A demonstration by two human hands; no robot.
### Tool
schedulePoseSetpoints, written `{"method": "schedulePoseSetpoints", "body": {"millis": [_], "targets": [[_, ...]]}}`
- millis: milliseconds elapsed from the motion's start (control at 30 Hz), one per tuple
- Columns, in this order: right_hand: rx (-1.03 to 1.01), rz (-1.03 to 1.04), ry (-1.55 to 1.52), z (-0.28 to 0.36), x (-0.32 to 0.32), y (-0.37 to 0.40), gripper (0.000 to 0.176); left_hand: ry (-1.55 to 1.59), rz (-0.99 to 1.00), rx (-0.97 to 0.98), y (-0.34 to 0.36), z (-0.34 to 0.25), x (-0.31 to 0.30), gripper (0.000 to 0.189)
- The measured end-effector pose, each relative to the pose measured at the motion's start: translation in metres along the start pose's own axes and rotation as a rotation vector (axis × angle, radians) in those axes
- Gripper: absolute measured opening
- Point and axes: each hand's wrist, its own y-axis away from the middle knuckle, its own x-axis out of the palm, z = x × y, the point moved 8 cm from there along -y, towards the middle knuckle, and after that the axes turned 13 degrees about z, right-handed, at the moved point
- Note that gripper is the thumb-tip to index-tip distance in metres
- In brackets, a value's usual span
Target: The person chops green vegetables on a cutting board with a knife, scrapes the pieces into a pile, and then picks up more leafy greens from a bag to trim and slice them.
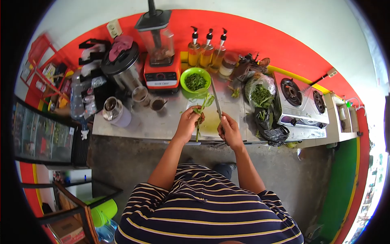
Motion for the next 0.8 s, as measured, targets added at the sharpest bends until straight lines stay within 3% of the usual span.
{"method": "schedulePoseSetpoints", "body": {"millis": [167,367,467,600,800], "targets": [[-0.037,0.003,-0.085,0.022,0.009,-0.002,0.052,-0.084,0.171,-0.004,-0.015,0.000,0.021,0.024],[-0.098,-0.005,-0.328,0.025,0.010,-0.013,0.050,-0.191,0.267,-0.020,-0.012,-0.012,0.044,0.030],[-0.095,0.010,-0.290,0.027,0.013,-0.017,0.048,-0.245,0.295,0.018,-0.014,-0.013,0.041,0.034],[-0.131,0.062,-0.275,0.028,0.023,-0.020,0.048,-0.184,0.275,0.053,-0.014,-0.023,0.034,0.029],[-0.148,0.130,-0.236,0.035,0.033,-0.021,0.050,-0.414,0.208,0.143,-0.015,-0.036,0.031,0.019]]}}
